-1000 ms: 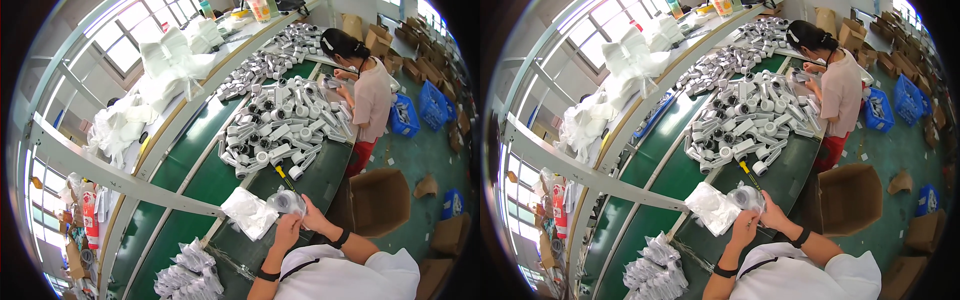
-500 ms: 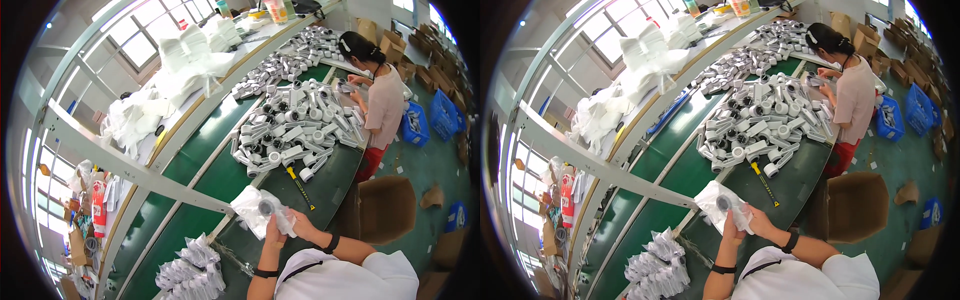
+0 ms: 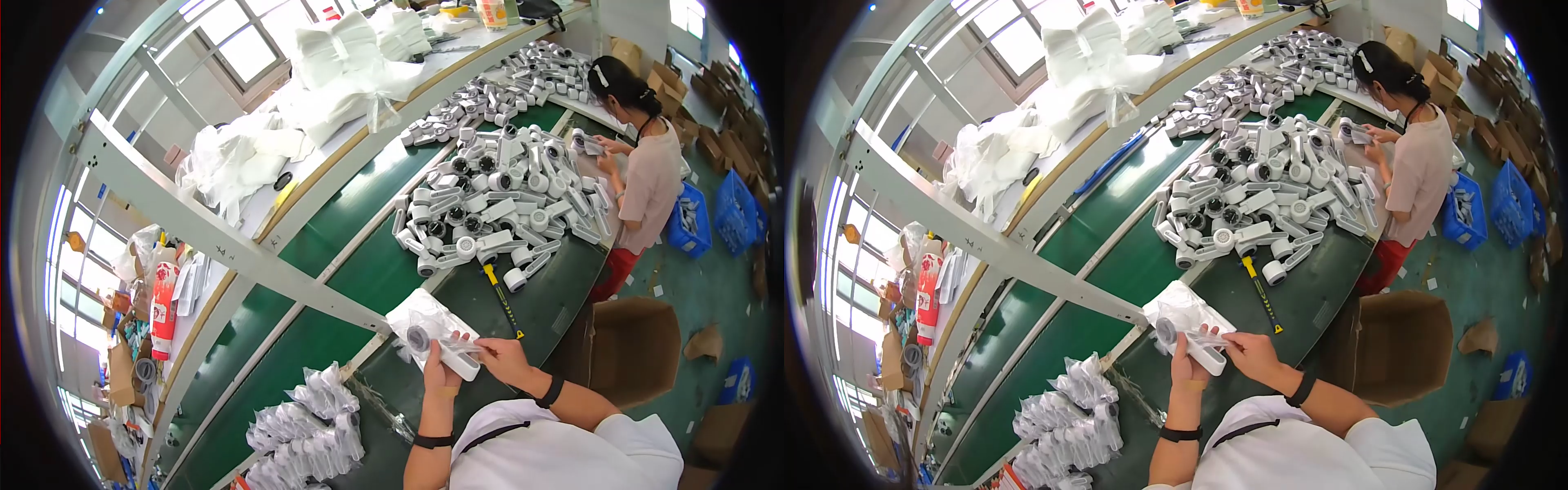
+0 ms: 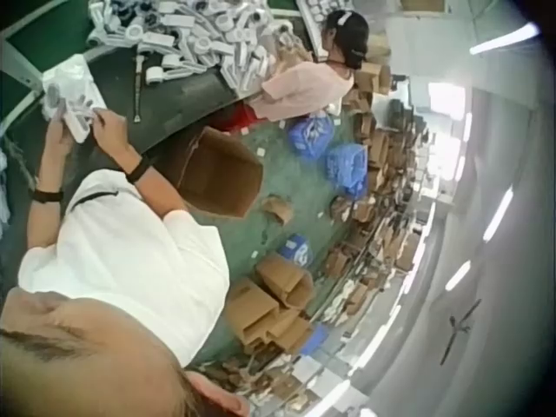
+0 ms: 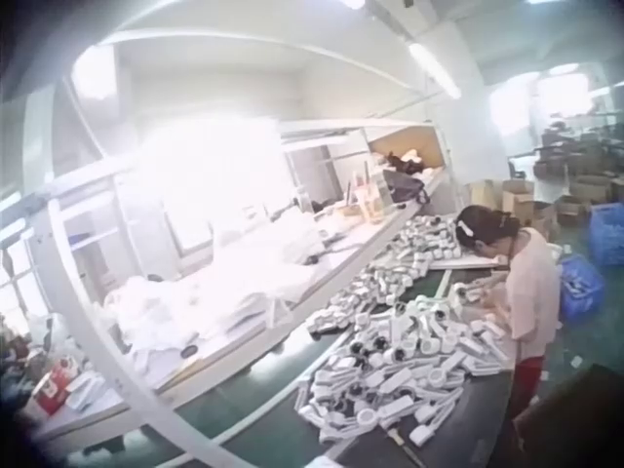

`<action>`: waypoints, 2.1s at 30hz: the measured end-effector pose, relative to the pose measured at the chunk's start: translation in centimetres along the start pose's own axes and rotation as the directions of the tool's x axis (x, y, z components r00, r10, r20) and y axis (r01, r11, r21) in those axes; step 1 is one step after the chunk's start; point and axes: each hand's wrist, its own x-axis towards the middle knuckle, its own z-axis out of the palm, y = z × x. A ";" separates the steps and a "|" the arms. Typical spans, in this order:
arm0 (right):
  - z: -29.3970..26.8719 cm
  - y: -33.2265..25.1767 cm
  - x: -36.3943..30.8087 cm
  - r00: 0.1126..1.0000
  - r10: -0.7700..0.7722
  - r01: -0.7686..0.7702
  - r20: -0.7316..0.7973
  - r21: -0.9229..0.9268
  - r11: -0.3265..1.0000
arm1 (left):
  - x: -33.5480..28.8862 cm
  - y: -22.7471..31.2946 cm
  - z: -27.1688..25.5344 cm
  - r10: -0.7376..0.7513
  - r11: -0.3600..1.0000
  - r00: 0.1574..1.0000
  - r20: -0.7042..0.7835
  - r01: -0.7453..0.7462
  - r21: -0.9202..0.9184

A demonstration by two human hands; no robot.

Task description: Packaging small electronic or plastic components into plastic bags at an assembly line workbench.

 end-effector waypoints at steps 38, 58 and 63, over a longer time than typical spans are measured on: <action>3.6 -2.3 0.2 0.916 0.292 -0.390 0.274 0.774 0.499 | -1.0 1.6 2.3 0.119 0.989 0.986 0.116 -0.128 0.076; 4.6 -0.5 -1.1 0.995 0.034 -0.051 0.096 0.186 0.981 | -0.6 2.3 -1.1 0.357 0.930 0.916 -0.183 -0.330 0.163; 2.8 0.1 -2.4 0.873 0.256 -0.366 0.415 0.211 0.907 | -5.3 6.1 -4.5 0.490 0.872 0.810 -0.323 -0.456 0.178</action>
